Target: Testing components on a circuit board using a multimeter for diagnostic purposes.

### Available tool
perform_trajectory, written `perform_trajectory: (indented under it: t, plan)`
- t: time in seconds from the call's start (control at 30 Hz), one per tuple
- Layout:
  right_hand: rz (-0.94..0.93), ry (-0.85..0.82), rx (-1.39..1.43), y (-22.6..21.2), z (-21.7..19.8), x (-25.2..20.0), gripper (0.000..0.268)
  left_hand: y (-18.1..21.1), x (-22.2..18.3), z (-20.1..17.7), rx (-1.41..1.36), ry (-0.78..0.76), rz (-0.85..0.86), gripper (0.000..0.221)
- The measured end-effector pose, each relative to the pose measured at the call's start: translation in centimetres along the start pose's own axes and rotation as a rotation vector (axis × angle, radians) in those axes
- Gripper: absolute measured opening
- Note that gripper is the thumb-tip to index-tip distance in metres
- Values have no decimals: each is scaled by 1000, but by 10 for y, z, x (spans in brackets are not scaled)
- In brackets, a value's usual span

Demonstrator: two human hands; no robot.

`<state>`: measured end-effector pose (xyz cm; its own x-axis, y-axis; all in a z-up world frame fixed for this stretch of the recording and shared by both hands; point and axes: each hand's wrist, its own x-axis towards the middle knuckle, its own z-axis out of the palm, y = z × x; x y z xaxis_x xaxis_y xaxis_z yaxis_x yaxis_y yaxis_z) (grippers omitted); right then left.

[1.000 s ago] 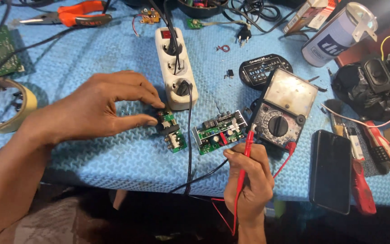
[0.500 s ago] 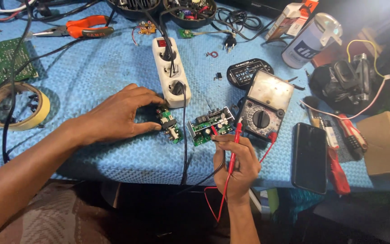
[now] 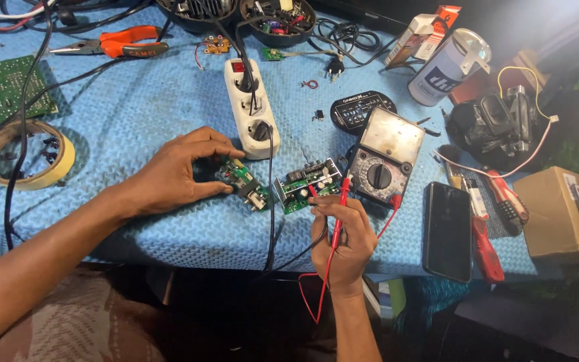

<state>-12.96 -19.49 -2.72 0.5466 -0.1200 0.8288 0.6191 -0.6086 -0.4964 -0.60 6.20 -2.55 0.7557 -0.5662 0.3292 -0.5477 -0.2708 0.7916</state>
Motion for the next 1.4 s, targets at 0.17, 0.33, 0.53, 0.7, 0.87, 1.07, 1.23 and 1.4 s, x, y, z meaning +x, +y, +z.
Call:
perform_trajectory:
  t: [0.17,0.33,0.53,0.7,0.87,1.07,1.23,1.4]
  plan:
    - [30,-49,6,-3,-3,-2,12,-3,-7,-10,-73,13,29,49]
    - [68,-116,-24,-7,-3,-3,12,-2,-13,-19,-103,-30,122,44]
    - [106,-122,-21,-6,-3,-6,15,3,-13,-17,-139,-33,197,38]
    - [107,-134,-55,-7,-2,-4,16,6,-14,-16,-218,20,236,18]
    - [100,-125,-60,-7,-1,-4,14,3,-18,-15,-219,94,225,30]
    - [93,-123,-41,-5,-2,-4,13,10,-15,-26,-167,119,342,14]
    - [100,-128,-41,-5,-3,-5,13,14,-15,-23,-212,161,398,14]
    - [108,-107,-1,-9,-3,-1,13,28,0,-3,-203,222,512,12]
